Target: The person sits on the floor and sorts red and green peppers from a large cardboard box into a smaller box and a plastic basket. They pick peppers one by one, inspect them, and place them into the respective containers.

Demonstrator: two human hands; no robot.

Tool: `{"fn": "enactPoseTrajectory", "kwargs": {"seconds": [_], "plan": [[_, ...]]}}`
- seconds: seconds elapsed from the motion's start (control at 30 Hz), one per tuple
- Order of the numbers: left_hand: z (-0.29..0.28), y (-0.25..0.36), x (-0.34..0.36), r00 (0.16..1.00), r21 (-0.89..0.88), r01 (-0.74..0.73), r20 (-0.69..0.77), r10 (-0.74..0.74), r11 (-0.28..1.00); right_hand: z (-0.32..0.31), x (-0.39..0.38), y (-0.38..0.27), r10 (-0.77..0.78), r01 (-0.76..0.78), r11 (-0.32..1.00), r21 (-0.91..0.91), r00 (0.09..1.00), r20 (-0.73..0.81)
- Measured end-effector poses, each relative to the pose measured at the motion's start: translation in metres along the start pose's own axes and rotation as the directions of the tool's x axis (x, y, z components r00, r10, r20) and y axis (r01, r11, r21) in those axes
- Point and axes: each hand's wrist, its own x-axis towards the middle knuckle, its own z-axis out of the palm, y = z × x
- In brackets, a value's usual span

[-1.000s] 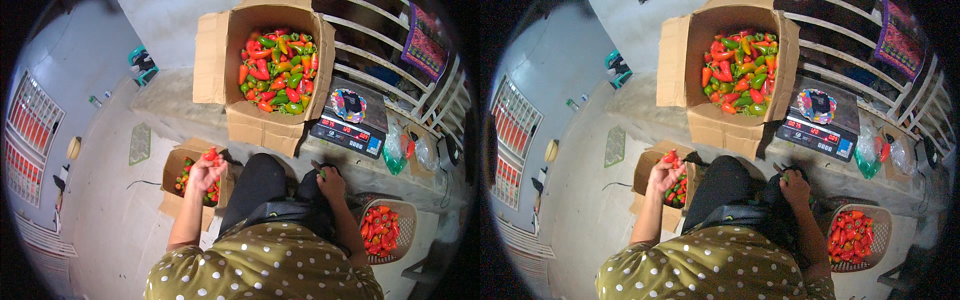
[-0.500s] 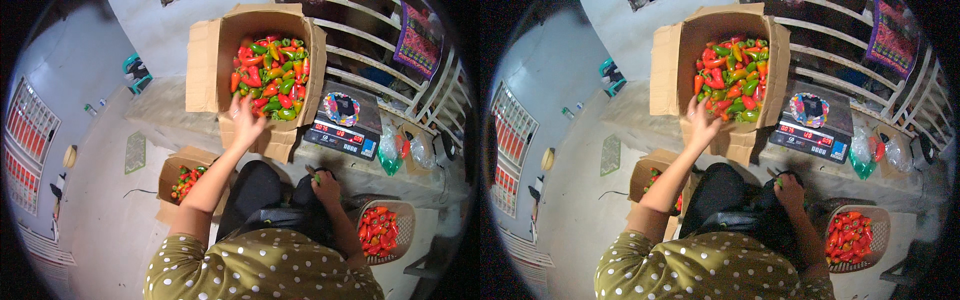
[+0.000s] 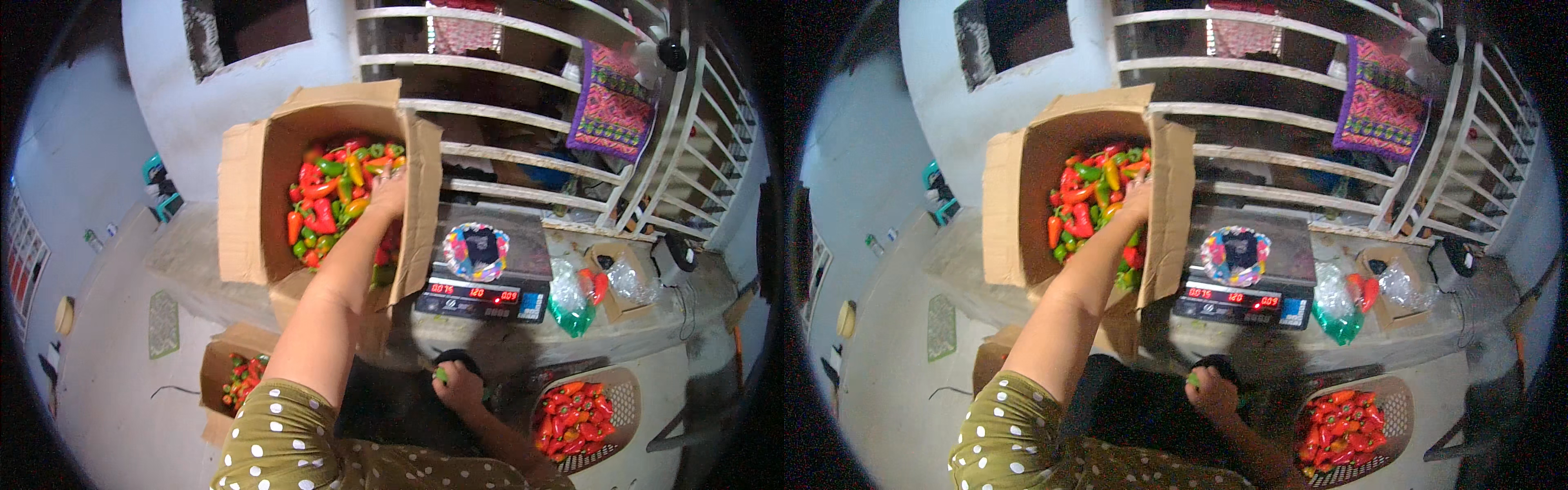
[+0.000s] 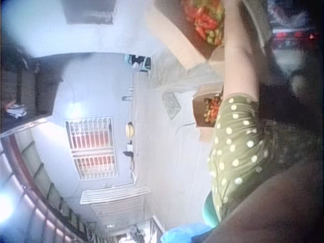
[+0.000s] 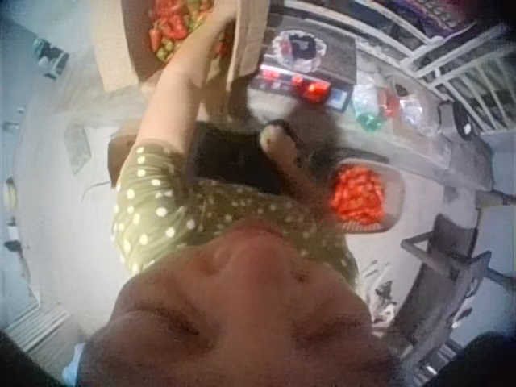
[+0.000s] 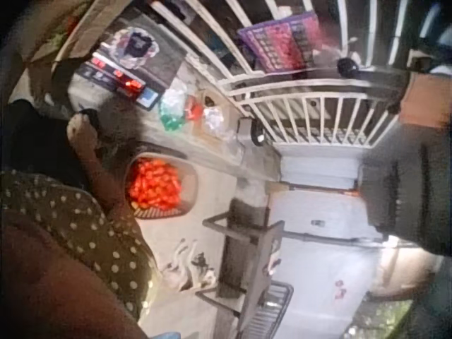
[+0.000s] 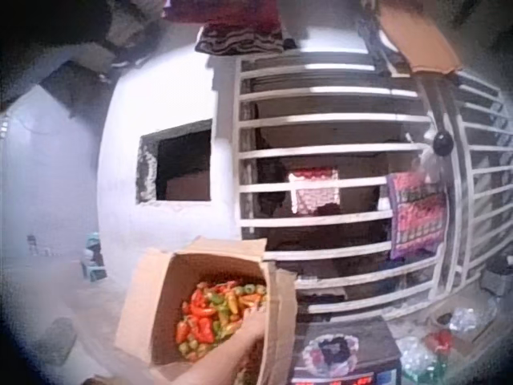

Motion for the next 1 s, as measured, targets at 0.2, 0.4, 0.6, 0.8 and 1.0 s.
{"fn": "enactPoseTrajectory", "kwargs": {"seconds": [0.2, 0.4, 0.6, 0.8, 1.0], "plan": [[-0.018, 0.016, 0.006, 0.984, 0.020, 0.162, 0.067, -0.163, 0.987, -0.004, -0.004, 0.011, -0.018, 0.019, 1.000, 0.003, 1.000, -0.022], [-0.012, -0.005, -0.002, 0.997, 0.056, 0.066, 0.041, -0.068, 0.996, -0.002, 0.001, 0.004, 0.027, -0.026, 0.999, -0.044, 0.999, 0.032], [-0.003, -0.006, -0.050, 0.991, 0.109, -0.112, -0.067, 0.120, 0.988, 0.012, -0.001, 0.009, 0.007, -0.009, 0.999, -0.048, 1.000, -0.026], [0.000, -0.015, -0.087, 0.964, -0.047, -0.215, -0.173, 0.205, 0.975, 0.006, -0.001, 0.006, -0.065, 0.060, 0.995, -0.076, 0.996, -0.063], [0.008, -0.037, -0.153, 0.983, -0.512, 0.135, -0.037, -0.178, 0.848, 0.008, -0.002, 0.005, -0.053, 0.047, 0.995, -0.093, 0.997, -0.063]]}}
